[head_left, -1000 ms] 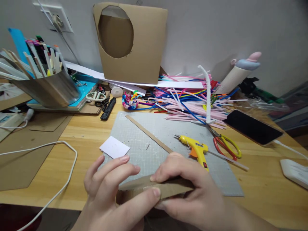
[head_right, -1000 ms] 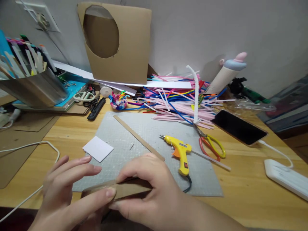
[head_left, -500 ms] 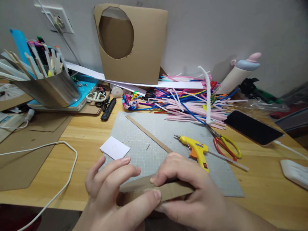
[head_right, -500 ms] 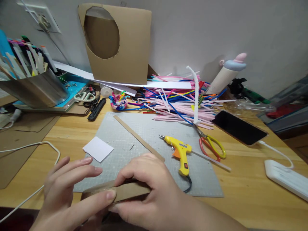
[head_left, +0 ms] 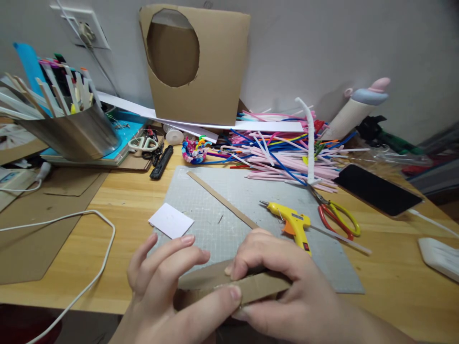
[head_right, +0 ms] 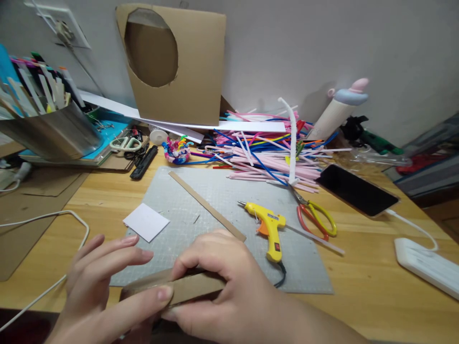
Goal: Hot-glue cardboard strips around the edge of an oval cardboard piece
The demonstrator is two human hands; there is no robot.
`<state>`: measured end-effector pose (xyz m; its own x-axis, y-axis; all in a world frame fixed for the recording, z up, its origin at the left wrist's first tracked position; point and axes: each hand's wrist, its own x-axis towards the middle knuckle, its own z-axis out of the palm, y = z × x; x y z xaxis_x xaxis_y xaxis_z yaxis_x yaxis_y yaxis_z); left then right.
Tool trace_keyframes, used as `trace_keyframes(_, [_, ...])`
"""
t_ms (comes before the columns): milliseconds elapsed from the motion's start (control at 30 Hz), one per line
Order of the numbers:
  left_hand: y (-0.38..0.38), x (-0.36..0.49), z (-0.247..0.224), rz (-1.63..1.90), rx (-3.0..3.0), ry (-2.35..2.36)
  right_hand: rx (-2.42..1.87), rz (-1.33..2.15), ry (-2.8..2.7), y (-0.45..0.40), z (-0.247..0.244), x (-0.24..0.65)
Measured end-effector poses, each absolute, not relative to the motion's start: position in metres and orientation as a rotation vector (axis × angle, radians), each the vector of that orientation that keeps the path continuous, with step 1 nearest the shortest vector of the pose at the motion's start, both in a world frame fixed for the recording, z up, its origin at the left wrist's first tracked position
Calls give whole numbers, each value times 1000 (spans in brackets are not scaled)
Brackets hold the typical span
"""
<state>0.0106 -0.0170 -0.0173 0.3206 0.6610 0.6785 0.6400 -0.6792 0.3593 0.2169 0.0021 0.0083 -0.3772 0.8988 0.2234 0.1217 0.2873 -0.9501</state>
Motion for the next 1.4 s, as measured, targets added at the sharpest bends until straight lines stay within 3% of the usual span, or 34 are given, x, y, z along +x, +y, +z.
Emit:
trace_keyframes(967, [-20, 12, -8, 1274, 2528, 1261, -898, 1060, -1812, 4, 9, 218])
trace_keyframes(1400, [-17, 10, -8, 1270, 2543, 1240, -1024, 603, -2003, -1, 23, 227])
